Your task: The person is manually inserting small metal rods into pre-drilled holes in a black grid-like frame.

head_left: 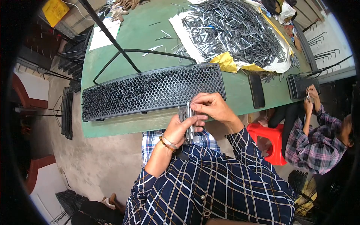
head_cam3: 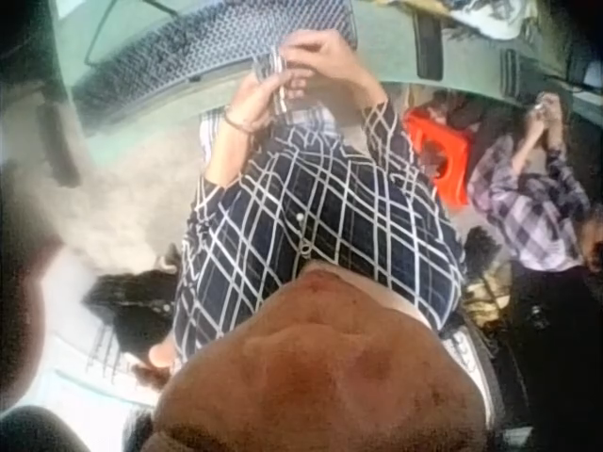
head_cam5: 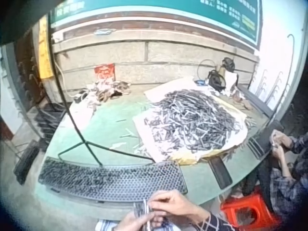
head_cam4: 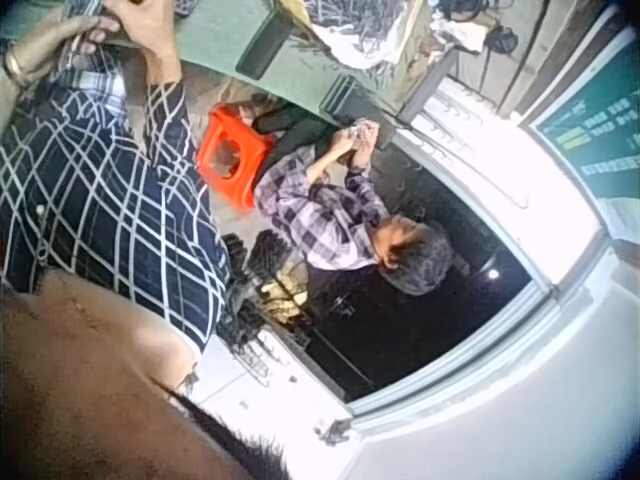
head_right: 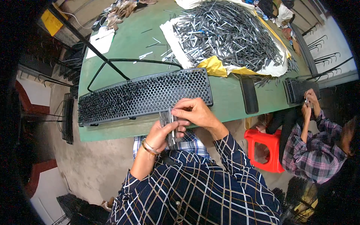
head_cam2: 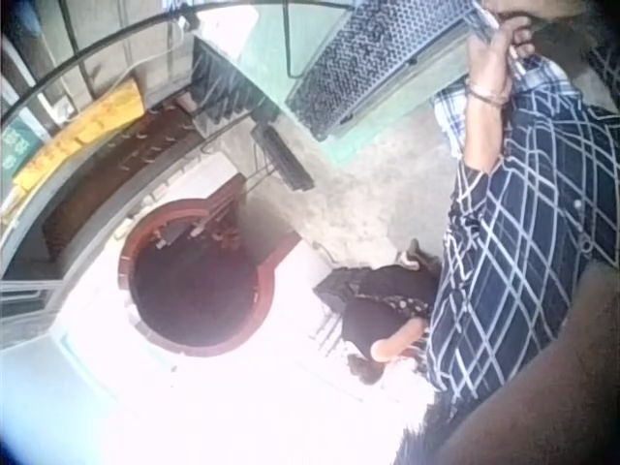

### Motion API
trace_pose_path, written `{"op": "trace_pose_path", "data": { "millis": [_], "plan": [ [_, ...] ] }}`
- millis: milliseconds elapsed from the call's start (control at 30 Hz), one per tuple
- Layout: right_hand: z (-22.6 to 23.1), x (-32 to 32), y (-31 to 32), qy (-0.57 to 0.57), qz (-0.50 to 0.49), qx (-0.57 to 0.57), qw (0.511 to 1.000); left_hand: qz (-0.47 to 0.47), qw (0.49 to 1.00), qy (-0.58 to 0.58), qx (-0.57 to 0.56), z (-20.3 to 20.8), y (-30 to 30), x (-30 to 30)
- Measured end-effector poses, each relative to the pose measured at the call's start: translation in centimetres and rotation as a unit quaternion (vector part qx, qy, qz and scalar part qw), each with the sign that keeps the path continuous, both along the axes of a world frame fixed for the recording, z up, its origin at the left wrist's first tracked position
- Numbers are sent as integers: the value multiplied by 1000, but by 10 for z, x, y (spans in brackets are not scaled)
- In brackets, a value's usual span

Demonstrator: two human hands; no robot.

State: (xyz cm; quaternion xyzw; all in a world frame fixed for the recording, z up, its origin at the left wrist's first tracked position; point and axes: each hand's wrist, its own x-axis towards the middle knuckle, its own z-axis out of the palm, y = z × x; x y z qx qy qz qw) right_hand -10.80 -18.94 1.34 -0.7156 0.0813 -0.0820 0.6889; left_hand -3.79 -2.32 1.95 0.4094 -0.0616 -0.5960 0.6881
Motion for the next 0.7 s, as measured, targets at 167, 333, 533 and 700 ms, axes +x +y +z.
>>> {"op": "trace_pose_path", "data": {
  "millis": [167, 333, 533, 700],
  "plan": [
    [4, -1, -6, 82, -75, 68, 991, 9, 999, 22, 30, -5, -1, -2],
    [6, 13, -37, -26, -294, -59, 954, 17, 998, 21, 48, -18, -9, 0],
    [-16, 27, -72, -64, -326, -204, 921, 7, 998, 37, 49, -19, -18, -1],
    [-17, 30, -75, -106, -278, -298, 907, -1, 997, 36, 62, -24, -13, -1]
  ]
}}
